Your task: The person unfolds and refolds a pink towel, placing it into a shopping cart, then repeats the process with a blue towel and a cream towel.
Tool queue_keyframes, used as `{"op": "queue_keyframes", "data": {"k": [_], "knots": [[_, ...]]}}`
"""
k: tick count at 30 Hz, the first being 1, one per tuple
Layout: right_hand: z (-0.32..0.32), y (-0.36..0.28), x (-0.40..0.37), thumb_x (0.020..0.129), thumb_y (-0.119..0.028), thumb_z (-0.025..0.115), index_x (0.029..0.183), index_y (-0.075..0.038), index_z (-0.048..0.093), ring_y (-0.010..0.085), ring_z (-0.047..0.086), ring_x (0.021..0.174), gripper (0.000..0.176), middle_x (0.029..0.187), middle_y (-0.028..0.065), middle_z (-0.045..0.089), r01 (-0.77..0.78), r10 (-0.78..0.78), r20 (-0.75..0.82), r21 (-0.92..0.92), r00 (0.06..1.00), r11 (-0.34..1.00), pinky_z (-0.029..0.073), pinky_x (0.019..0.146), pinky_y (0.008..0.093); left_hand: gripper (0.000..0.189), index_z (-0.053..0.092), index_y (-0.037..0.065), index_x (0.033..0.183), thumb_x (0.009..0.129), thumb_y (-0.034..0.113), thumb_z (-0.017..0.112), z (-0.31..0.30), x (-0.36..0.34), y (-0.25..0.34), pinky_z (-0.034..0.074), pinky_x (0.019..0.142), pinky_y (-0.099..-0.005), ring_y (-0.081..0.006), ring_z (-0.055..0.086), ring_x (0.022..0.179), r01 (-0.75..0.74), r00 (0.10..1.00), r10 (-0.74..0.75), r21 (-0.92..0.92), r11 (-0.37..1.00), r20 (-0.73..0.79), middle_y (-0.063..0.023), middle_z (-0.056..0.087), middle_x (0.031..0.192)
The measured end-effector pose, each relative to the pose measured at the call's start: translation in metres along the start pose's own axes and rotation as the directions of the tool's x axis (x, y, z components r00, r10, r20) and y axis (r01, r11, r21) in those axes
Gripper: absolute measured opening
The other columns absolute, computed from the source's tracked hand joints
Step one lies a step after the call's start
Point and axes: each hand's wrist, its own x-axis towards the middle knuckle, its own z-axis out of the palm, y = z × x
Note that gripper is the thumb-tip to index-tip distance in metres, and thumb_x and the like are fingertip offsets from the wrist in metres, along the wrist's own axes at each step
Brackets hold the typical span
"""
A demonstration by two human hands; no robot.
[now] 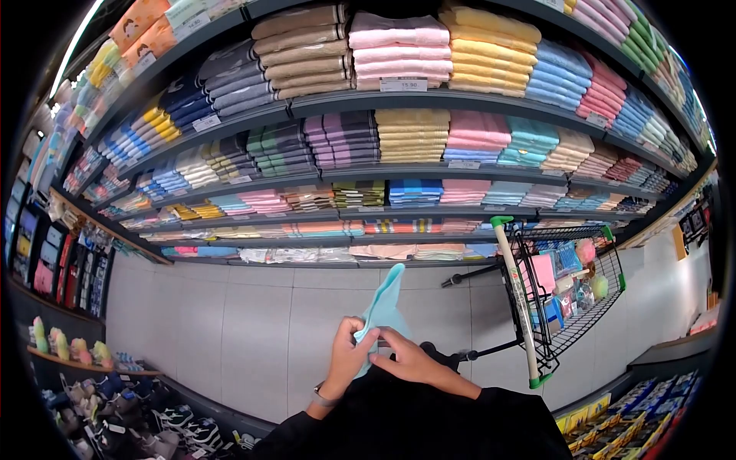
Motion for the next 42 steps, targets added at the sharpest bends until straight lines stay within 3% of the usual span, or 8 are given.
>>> {"op": "queue_keyframes", "data": {"k": [11,21,26,28,30,33,36,42], "knots": [[0.004,-0.011,-0.002,0.085,-0.015,0.063,0.13,-0.001,0.04,0.031,0.06,0.099,0.053,0.11,0.0198,0.058,-0.054,0.024,-0.138,-0.212,0.99,0.976,0.048,0.081,0.0363,0.015,0.051,0.003,0.102,0.09,0.001,0.061,0.011,-0.013,0.014,0.044,0.079,-0.0213,-0.0063,0.053,0.092,0.137,0.987,-0.112,-0.248,0.959,0.112,0.0011,0.05,0.096],[-0.004,-0.012,-0.003,0.091,-0.013,0.053,0.124,0.002,0.046,0.0404,0.057,0.101,0.037,0.113,0.0221,0.057,0.051,-0.084,-0.217,-0.15,0.973,0.987,0.046,0.085,0.0401,0.024,0.057,-0.002,0.117,0.093,0.003,0.053,0.014,-0.017,0.032,0.043,0.088,-0.0254,-0.0133,0.055,0.096,-0.043,0.963,0.079,-0.143,0.989,0.256,-0.0035,0.05,0.108],[-0.019,-0.017,0.004,0.091,-0.007,0.049,0.127,0.003,0.048,0.0335,0.053,0.115,0.038,0.125,0.0199,0.054,0.122,-0.13,-0.255,-0.049,0.958,0.991,0.04,0.097,0.0352,0.027,0.059,-0.002,0.116,0.09,0.0,0.052,0.002,-0.005,0.036,0.043,0.091,-0.0304,-0.0208,0.056,0.104,-0.242,0.905,0.212,0.036,0.97,0.37,-0.0097,0.056,0.114],[-0.027,-0.024,0.006,0.089,-0.004,0.047,0.123,0.004,0.053,0.0258,0.05,0.121,0.036,0.129,0.0164,0.054,0.143,-0.145,-0.253,-0.026,0.957,0.989,0.036,0.102,0.0327,0.03,0.058,-0.002,0.117,0.088,-0.001,0.051,-0.007,0.003,0.043,0.04,0.096,-0.0333,-0.0227,0.053,0.109,-0.369,0.902,0.335,0.083,0.926,0.272,-0.0116,0.056,0.114],[-0.043,-0.032,0.011,0.088,-0.004,0.047,0.123,0.004,0.054,0.0229,0.051,0.118,0.036,0.128,0.0142,0.055,0.149,-0.121,-0.171,0.159,0.978,0.976,0.036,0.101,0.0318,0.036,0.058,-0.001,0.117,0.082,-0.002,0.053,-0.007,0.016,0.066,0.037,0.101,-0.038,-0.0263,0.051,0.114,-0.453,0.882,0.425,0.119,0.883,0.205,-0.0134,0.056,0.115],[-0.059,-0.047,0.015,0.088,-0.006,0.046,0.121,0.003,0.056,0.0155,0.054,0.108,0.035,0.117,0.0077,0.06,0.067,-0.051,-0.059,0.324,0.997,0.944,0.04,0.095,0.0293,0.033,0.058,0.0,0.114,0.081,0.002,0.059,0.004,0.034,0.093,0.035,0.102,-0.0371,-0.0258,0.05,0.114,-0.491,0.819,0.439,0.054,0.87,0.368,-0.0133,0.055,0.117],[-0.071,-0.052,0.017,0.089,-0.007,0.047,0.114,0.002,0.059,0.0102,0.055,0.091,0.029,0.098,0.0018,0.062,-0.022,0.035,-0.038,0.309,0.999,0.951,0.043,0.082,0.0261,0.031,0.059,0.001,0.111,0.082,0.009,0.066,-0.006,0.053,0.071,0.038,0.097,-0.0334,-0.0198,0.052,0.108,-0.246,0.786,0.232,-0.055,0.968,0.573,-0.0103,0.057,0.113],[-0.122,-0.055,0.023,0.089,-0.006,0.049,0.098,0.0,0.059,0.0082,0.052,0.084,0.015,0.09,0.0006,0.059,0.15,-0.071,-0.354,0.199,0.932,0.969,0.042,0.078,0.0235,0.029,0.06,-0.001,0.102,0.086,0.022,0.068,-0.024,0.051,0.035,0.046,0.077,-0.0277,-0.0142,0.058,0.086,-0.004,0.859,-0.185,0.368,0.93,0.478,-0.0069,0.063,0.09]]}}
